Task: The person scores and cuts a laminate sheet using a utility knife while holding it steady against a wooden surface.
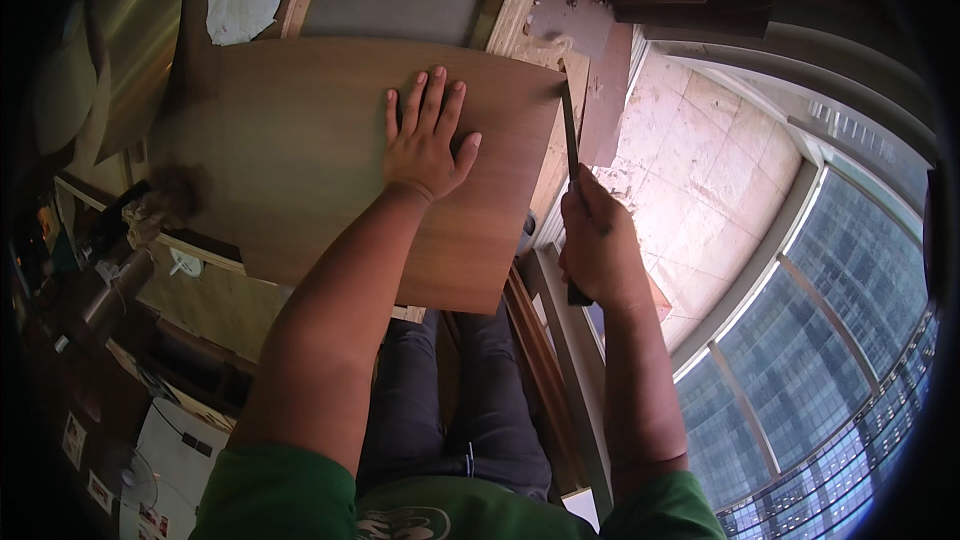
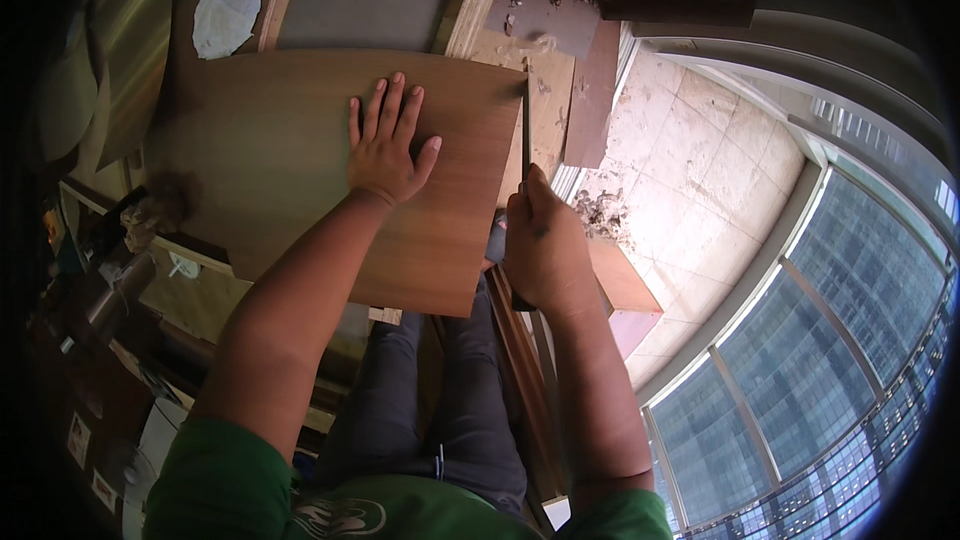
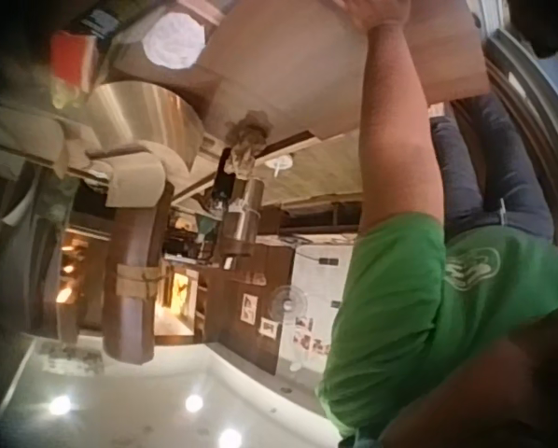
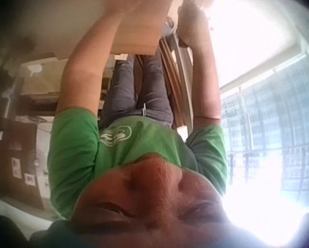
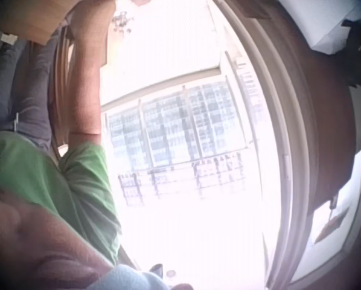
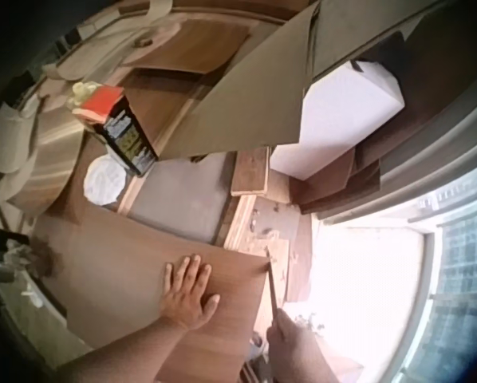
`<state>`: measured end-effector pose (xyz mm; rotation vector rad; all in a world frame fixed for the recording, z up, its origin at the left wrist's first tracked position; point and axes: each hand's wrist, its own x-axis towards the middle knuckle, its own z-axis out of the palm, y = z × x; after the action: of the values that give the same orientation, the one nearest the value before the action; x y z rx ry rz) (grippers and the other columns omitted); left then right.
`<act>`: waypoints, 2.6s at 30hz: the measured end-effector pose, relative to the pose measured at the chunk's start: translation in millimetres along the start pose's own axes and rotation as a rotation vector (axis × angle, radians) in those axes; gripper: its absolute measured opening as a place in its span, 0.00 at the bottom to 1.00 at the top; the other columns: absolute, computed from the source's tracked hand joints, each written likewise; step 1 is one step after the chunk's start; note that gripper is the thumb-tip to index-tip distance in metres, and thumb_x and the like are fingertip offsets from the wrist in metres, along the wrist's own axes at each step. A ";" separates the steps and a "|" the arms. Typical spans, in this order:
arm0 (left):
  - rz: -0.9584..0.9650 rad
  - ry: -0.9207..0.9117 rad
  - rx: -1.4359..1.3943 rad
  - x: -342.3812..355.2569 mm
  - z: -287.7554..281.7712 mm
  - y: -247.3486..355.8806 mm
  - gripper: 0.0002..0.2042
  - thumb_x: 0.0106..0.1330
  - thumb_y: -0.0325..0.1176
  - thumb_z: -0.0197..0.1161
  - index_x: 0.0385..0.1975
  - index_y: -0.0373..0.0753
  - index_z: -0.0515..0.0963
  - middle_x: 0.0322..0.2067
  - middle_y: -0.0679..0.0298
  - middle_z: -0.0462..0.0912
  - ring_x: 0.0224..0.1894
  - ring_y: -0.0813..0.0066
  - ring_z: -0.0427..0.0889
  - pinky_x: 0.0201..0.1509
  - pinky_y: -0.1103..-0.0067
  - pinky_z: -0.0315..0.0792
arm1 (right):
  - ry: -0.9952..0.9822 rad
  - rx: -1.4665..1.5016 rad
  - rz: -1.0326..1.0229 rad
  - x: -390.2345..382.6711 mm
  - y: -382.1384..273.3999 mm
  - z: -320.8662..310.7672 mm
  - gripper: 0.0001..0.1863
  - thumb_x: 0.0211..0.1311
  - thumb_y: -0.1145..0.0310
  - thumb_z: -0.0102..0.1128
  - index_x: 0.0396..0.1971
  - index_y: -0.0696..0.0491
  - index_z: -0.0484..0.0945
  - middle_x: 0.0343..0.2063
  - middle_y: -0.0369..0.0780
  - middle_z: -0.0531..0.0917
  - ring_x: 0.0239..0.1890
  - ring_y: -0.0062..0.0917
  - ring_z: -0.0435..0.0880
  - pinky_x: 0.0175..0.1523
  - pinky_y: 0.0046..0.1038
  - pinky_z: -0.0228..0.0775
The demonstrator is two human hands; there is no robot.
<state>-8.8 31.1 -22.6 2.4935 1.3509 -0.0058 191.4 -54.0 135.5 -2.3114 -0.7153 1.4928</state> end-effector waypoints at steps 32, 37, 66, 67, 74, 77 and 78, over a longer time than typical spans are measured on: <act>0.033 0.014 -0.013 7.6 1.4 10.0 0.35 0.72 0.56 0.51 0.77 0.50 0.57 0.80 0.63 0.49 0.81 0.61 0.45 0.82 0.52 0.33 | -0.110 0.434 0.463 10.0 39.0 38.3 0.22 0.81 0.52 0.44 0.37 0.58 0.70 0.15 0.39 0.72 0.10 0.28 0.72 0.17 0.32 0.68; 0.026 0.027 -0.008 3.5 3.6 1.4 0.35 0.72 0.56 0.51 0.77 0.51 0.57 0.80 0.63 0.49 0.81 0.61 0.46 0.82 0.52 0.33 | -0.166 0.464 0.384 -32.0 23.3 9.0 0.19 0.79 0.55 0.46 0.37 0.58 0.71 0.15 0.40 0.74 0.11 0.29 0.74 0.18 0.33 0.69; 0.045 0.043 -0.009 8.1 1.7 9.7 0.35 0.72 0.55 0.52 0.77 0.50 0.59 0.79 0.63 0.51 0.81 0.61 0.47 0.82 0.52 0.34 | -0.131 0.397 0.429 -27.4 66.6 55.7 0.20 0.80 0.55 0.46 0.39 0.59 0.70 0.16 0.41 0.76 0.11 0.32 0.77 0.20 0.35 0.72; 0.049 0.042 -0.005 9.1 2.8 11.3 0.35 0.72 0.55 0.52 0.77 0.50 0.59 0.79 0.63 0.51 0.81 0.61 0.47 0.82 0.52 0.34 | -0.150 0.437 0.467 -8.1 78.3 59.8 0.20 0.80 0.55 0.46 0.39 0.59 0.70 0.16 0.41 0.77 0.10 0.33 0.77 0.20 0.35 0.72; 0.032 0.055 0.020 3.0 4.5 -0.7 0.35 0.72 0.56 0.52 0.77 0.50 0.58 0.80 0.62 0.51 0.81 0.61 0.47 0.82 0.52 0.34 | -0.149 0.371 0.310 -63.9 60.3 31.8 0.20 0.80 0.55 0.49 0.36 0.59 0.73 0.17 0.39 0.76 0.12 0.29 0.77 0.20 0.31 0.68; 0.042 0.048 0.010 7.7 2.2 7.4 0.35 0.72 0.56 0.51 0.77 0.50 0.58 0.80 0.62 0.51 0.81 0.61 0.47 0.82 0.52 0.33 | -0.082 0.434 0.362 -55.8 93.1 65.6 0.19 0.80 0.56 0.48 0.35 0.59 0.72 0.17 0.40 0.76 0.12 0.29 0.76 0.20 0.33 0.70; 0.046 0.049 0.010 9.0 2.5 8.2 0.35 0.72 0.56 0.51 0.77 0.50 0.58 0.79 0.62 0.51 0.81 0.61 0.47 0.82 0.52 0.34 | -0.104 0.423 0.420 -41.6 90.0 69.6 0.19 0.80 0.56 0.48 0.36 0.59 0.73 0.18 0.40 0.76 0.13 0.29 0.77 0.21 0.32 0.70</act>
<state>3.3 33.6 -24.1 2.5484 1.3152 0.0594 136.3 -153.3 93.3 -2.1404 0.0821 1.7410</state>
